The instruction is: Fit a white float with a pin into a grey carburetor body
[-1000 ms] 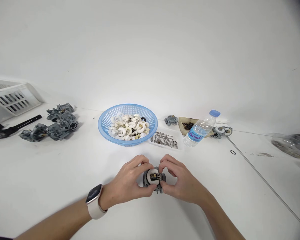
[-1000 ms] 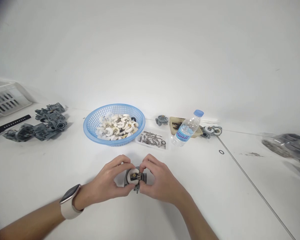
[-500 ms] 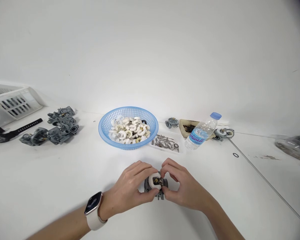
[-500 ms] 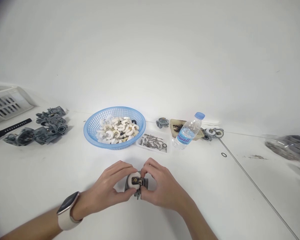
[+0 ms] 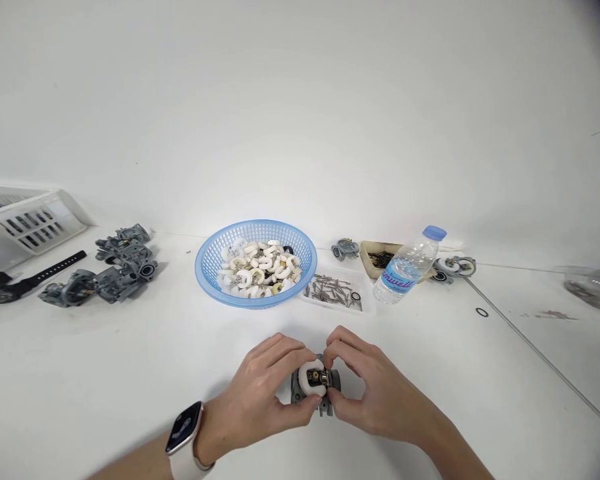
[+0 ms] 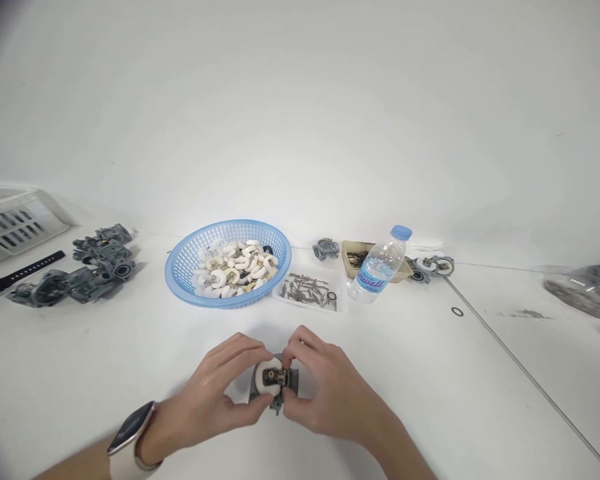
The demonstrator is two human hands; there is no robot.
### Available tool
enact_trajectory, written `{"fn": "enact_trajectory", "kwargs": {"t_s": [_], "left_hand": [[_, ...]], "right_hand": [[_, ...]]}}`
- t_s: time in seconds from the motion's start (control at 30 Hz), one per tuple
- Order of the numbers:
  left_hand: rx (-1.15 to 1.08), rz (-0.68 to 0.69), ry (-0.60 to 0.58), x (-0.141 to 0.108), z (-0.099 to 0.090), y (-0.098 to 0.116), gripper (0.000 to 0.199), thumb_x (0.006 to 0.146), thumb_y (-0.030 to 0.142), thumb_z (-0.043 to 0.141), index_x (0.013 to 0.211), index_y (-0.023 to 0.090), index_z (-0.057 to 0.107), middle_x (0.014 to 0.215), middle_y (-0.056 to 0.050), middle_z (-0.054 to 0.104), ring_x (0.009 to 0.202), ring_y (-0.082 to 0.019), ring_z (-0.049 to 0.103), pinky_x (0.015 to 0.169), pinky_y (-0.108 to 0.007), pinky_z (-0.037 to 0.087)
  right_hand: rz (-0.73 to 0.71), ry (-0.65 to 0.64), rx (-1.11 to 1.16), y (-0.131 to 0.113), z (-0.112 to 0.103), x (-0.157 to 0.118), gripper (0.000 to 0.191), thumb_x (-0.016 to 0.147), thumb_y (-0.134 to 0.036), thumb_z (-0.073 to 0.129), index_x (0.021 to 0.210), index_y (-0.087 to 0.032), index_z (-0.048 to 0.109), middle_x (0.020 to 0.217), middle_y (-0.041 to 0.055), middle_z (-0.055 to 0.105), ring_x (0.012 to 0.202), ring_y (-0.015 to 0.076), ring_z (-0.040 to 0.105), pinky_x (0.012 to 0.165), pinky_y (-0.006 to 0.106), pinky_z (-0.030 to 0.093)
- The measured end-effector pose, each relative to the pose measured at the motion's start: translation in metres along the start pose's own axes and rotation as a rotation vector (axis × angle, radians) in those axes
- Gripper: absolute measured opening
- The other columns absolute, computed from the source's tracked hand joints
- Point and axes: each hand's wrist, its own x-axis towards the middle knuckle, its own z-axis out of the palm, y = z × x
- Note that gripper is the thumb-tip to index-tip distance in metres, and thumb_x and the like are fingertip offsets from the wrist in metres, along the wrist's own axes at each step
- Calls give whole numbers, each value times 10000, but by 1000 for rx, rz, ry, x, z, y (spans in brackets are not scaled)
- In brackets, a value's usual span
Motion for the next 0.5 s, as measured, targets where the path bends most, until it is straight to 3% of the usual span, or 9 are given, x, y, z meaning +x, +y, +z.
{"fn": "enact_trajectory", "kwargs": {"t_s": [0.5], "left_hand": [[-6,40,18,1,-1,-2,412,853,195,753,1234,204,597,1052,-86,708,890,-221,637,786,-356,550]], "right_hand": [[-1,-11,39,3,0,0,262,760,-91,643,930,-257,533,958,-34,551,681,129,472,627,268,382]]}}
